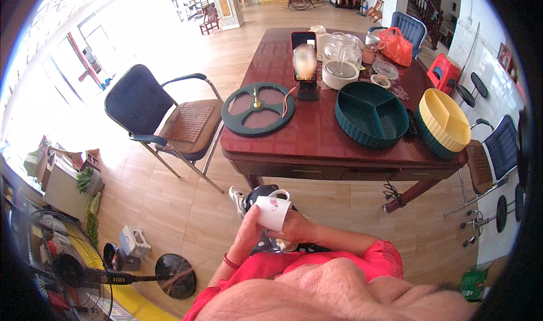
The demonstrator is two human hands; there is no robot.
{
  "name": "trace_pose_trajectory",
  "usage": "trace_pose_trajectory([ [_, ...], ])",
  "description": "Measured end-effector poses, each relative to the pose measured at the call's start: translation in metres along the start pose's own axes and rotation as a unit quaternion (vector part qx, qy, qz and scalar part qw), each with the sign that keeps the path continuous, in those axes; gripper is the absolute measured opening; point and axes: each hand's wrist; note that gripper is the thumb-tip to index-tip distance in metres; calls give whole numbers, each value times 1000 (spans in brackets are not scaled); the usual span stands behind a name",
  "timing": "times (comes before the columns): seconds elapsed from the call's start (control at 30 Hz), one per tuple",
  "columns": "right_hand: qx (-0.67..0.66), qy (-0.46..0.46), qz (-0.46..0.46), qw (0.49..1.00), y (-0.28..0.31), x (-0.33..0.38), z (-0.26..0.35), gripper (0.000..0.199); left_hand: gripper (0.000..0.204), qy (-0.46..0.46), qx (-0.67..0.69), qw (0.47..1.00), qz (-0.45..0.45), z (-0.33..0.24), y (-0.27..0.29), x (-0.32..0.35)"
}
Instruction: The person wipes the inside and outside of a mug using a cloth while holding the mug in their other hand, then places the mug on the table.
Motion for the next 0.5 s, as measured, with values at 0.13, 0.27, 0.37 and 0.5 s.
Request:
trace_pose_trajectory([
  [0.13,-284,-59,-51,956,6,1,13,44,71,-149,-171,973,42,2,-11,-3],
  [0.27,-449,-83,-62,888,-1,0,26,46,80,-186,-211,959,38,-3,-17,-2],
  [0.37,-240,-44,20,970,-15,-1,-2,50,66,-136,-179,974,5,3,-9,-5],
  [0.5,-86,-45,99,990,-3,-2,-13,53,51,-8,-144,988,-50,11,7,-5],
])
Point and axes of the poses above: each hand's wrist, its own x-axis away from the middle knuckle, its own y-axis out of the back of the hand, z = x × y, and after that the axes turned 10 degrees about z, right-handed
